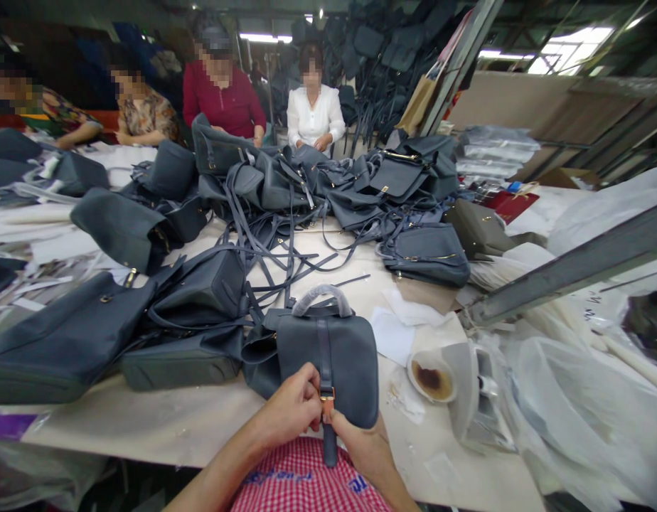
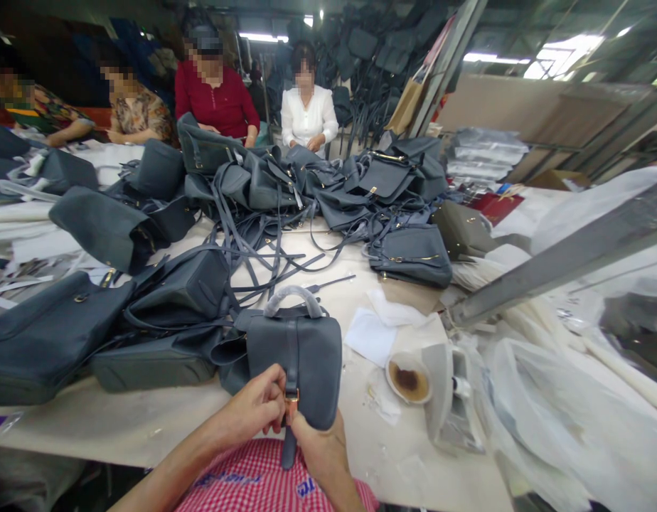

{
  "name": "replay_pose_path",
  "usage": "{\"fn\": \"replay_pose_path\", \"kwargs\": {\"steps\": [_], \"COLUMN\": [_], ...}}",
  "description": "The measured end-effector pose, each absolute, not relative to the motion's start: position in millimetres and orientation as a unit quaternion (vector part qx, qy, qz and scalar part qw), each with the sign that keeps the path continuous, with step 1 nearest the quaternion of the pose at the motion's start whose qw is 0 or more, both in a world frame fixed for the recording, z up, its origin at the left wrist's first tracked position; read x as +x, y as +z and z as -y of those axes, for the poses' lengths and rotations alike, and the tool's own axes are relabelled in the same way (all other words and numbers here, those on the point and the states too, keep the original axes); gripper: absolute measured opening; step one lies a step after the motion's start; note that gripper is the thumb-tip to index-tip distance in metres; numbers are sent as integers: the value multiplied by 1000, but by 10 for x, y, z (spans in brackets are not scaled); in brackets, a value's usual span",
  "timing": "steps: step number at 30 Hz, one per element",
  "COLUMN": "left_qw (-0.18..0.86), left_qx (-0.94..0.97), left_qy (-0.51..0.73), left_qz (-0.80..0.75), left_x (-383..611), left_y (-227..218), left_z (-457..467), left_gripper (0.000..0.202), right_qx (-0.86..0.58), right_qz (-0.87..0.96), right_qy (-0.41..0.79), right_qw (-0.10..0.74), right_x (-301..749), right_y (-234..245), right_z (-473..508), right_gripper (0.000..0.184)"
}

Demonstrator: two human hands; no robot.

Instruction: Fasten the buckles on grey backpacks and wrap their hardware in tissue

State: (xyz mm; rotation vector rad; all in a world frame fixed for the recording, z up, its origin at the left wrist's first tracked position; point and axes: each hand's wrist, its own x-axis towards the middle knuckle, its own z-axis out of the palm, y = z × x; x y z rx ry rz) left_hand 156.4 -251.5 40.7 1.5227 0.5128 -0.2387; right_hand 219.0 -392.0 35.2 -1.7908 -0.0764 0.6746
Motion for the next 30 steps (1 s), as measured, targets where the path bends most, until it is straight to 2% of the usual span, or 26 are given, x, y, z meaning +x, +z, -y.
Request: {"fn": "replay_pose_path", "kwargs": {"steps": [6,9,13,15,18,23,27,30], "left_qw": [700,654,551,537,557,609,634,630], "left_qx": [668,711,791,795,781,750,736,742], "left_qy": [-97,-72,-49,-52,-71,-105,-112,-113], "left_qz": [-233,-247,-260,-275,-273,-234,-210,-202], "left_x": [1562,1576,1598,1602,1589,1530,1484,1465], "left_y": [472,536,611,626,627,593,568,579], "left_z": [2513,2555,2575,2551,2500,2450,2413,2391], "left_gripper": [17,10,25,31,35,28,21,19], "right_qx": [-777,-754,-729,-720,-710,-632,-522,-537], "right_qz": [41,47,65,69,57,-10,-39,-53], "right_qy": [287,316,342,342,359,430,486,478], "right_qw": [559,574,590,600,603,645,700,693], "right_x": [2204,2212,2198,2184,2161,2124,2087,2064], "right_y": [387,435,458,448,430,424,367,311], "right_z": [3900,3885,3909,3946,4009,4030,3987,3976], "right_gripper": [30,32,27,30,34,25,34,38]}}
